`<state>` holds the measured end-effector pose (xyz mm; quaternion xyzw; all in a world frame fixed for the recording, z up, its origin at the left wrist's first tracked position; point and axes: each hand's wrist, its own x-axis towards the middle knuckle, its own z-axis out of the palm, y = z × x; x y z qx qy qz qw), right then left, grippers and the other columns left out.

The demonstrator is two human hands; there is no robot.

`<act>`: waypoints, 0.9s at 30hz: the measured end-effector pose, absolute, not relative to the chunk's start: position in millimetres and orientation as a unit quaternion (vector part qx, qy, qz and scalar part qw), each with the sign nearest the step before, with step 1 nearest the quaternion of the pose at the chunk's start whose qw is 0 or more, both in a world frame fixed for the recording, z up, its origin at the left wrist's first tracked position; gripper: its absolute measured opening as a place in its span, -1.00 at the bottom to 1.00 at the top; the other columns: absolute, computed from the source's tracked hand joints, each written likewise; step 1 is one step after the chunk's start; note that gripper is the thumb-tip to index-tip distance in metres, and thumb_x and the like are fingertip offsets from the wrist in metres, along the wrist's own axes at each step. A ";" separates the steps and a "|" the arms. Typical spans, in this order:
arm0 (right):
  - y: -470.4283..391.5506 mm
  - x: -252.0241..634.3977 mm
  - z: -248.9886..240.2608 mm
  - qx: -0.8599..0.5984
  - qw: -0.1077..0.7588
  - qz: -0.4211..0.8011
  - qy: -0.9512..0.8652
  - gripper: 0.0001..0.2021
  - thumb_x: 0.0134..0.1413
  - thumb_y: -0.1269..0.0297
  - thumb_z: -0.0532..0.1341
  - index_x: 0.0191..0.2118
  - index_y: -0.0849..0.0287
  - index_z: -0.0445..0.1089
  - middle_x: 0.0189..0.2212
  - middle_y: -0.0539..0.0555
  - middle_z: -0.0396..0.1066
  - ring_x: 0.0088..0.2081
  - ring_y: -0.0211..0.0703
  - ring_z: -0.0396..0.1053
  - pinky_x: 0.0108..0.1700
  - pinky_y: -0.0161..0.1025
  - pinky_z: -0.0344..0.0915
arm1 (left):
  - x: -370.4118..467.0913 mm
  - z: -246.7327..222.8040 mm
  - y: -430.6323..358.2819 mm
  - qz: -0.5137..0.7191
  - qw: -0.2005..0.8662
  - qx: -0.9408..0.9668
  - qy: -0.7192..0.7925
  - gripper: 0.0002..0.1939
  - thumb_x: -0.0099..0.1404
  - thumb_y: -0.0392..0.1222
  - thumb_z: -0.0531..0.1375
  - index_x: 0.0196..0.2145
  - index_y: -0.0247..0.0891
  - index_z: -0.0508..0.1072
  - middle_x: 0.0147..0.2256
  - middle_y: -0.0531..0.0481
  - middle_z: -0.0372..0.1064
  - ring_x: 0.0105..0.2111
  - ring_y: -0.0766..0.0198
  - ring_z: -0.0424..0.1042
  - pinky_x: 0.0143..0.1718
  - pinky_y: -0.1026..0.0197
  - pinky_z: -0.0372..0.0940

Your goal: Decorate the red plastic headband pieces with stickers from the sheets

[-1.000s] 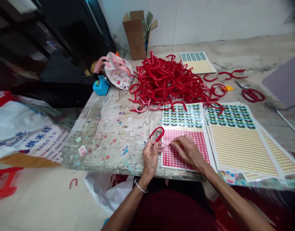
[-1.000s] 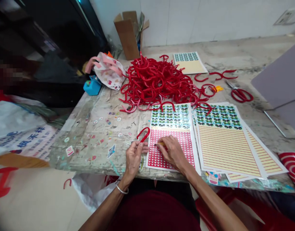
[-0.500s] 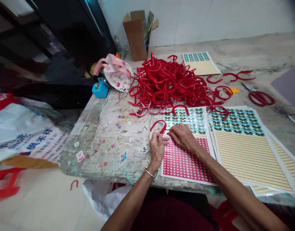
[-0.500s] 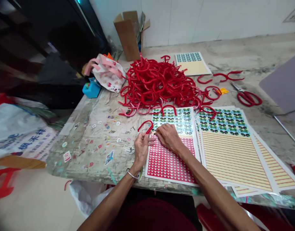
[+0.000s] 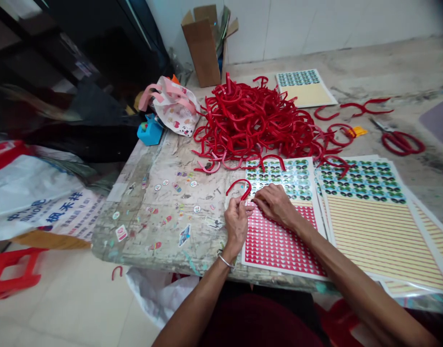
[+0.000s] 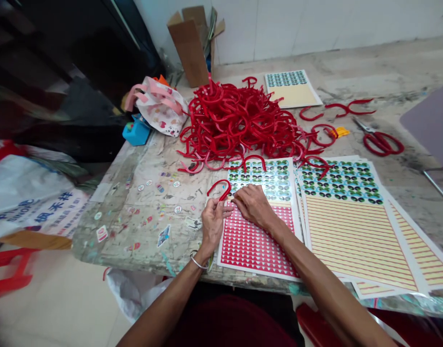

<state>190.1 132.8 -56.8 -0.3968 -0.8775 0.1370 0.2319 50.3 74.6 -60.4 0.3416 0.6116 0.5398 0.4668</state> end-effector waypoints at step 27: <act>134.3 186.5 -57.8 -0.402 0.258 0.133 -0.868 -0.88 0.14 0.28 0.09 -0.35 0.15 0.32 -0.42 0.09 0.39 -0.30 -0.07 0.22 -0.18 -0.12 0.01 | 49.1 -61.1 73.8 0.529 0.451 0.368 0.617 -0.82 0.27 -0.07 0.07 -0.31 -0.23 0.32 -0.49 0.05 0.42 -0.46 0.29 0.51 -0.36 0.23 0.43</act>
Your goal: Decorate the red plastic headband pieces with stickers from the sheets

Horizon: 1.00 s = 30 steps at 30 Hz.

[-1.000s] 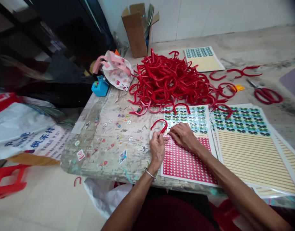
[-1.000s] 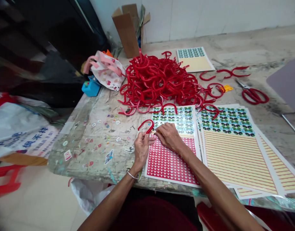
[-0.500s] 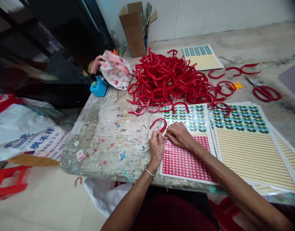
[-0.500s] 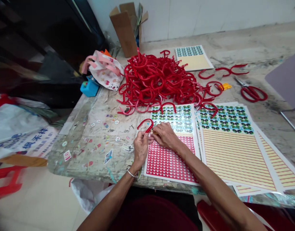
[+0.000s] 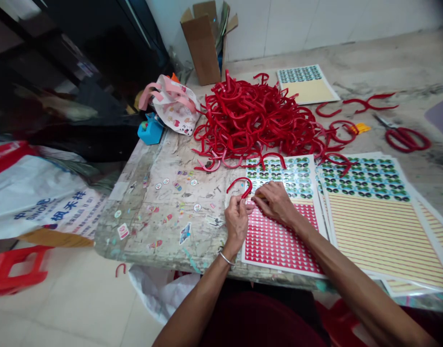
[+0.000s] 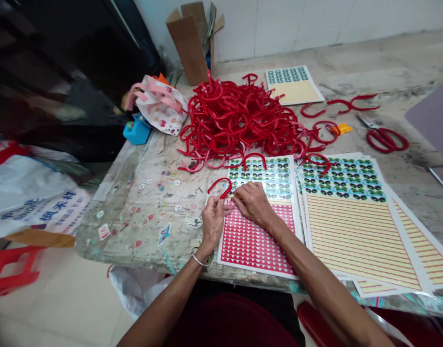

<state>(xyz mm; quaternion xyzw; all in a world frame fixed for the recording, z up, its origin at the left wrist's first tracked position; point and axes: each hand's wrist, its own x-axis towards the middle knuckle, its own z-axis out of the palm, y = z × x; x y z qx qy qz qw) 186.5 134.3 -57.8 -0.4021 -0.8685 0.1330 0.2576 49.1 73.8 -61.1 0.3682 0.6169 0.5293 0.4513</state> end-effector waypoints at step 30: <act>136.8 184.8 -59.6 -0.383 0.246 0.140 -0.879 -0.90 0.07 0.26 0.15 -0.37 0.17 0.30 -0.44 0.08 0.38 -0.32 -0.09 0.20 -0.18 -0.12 0.03 | 48.9 -67.3 73.9 0.527 0.442 0.385 0.616 -0.82 0.28 -0.08 0.05 -0.33 -0.23 0.31 -0.47 0.05 0.41 -0.46 0.31 0.49 -0.39 0.24 0.43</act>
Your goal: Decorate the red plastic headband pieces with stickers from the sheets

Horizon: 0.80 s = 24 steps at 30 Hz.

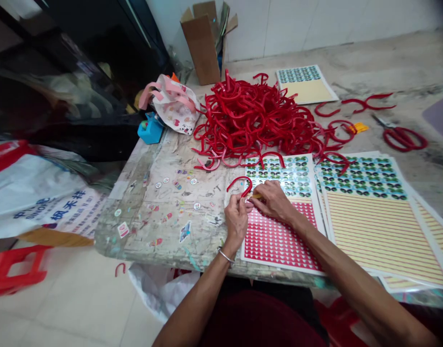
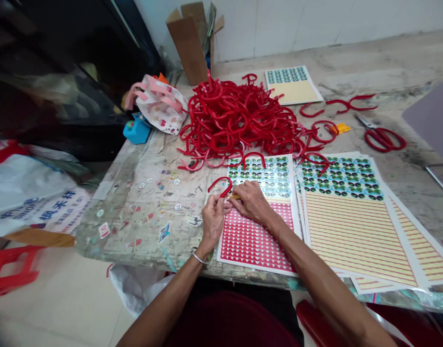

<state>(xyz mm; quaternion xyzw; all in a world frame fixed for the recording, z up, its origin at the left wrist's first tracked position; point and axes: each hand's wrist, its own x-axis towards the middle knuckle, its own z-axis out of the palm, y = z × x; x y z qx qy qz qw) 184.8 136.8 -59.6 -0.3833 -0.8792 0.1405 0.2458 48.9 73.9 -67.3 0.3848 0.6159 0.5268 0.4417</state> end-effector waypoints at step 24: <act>158.6 245.7 106.0 -0.398 0.562 0.338 -0.642 -0.83 -0.03 0.18 0.25 -0.44 0.14 0.30 -0.54 -0.07 0.21 -0.51 -0.31 0.14 -0.45 -0.32 0.10 | 46.5 -40.1 74.5 0.552 0.471 0.382 0.573 -0.73 0.20 0.01 0.12 -0.39 -0.29 0.37 -0.37 -0.11 0.47 -0.47 0.22 0.49 -0.44 0.21 0.37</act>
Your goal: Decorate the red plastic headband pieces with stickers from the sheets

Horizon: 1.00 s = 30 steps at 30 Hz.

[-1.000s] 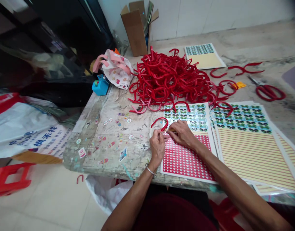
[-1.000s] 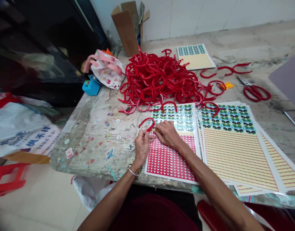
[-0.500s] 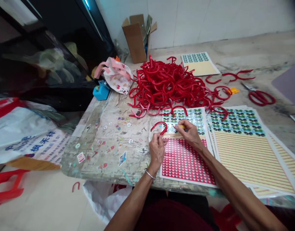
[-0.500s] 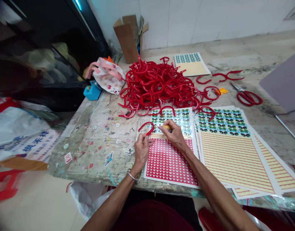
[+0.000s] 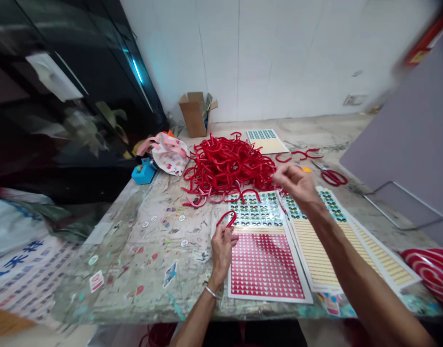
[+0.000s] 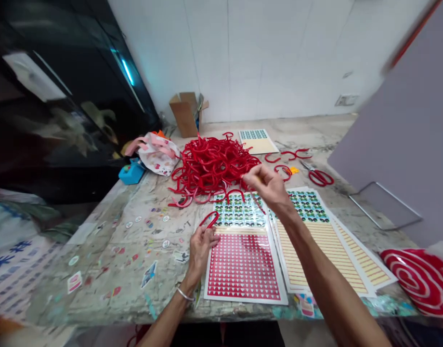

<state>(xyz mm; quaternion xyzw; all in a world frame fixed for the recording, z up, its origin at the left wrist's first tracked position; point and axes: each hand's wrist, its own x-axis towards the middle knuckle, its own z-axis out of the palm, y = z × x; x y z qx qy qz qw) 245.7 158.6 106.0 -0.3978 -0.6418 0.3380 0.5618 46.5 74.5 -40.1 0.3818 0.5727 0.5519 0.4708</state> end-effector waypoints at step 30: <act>96.5 207.3 62.0 -0.525 0.336 0.044 -0.780 -0.68 -0.02 -0.06 0.20 -0.38 0.12 0.29 -0.51 0.07 0.33 -0.43 -0.09 0.23 -0.33 -0.17 0.09 | 47.2 58.0 72.4 0.681 0.549 0.292 0.386 -0.85 0.19 -0.15 0.18 -0.41 -0.29 0.35 -0.41 0.03 0.43 -0.34 0.32 0.45 -0.14 0.21 0.27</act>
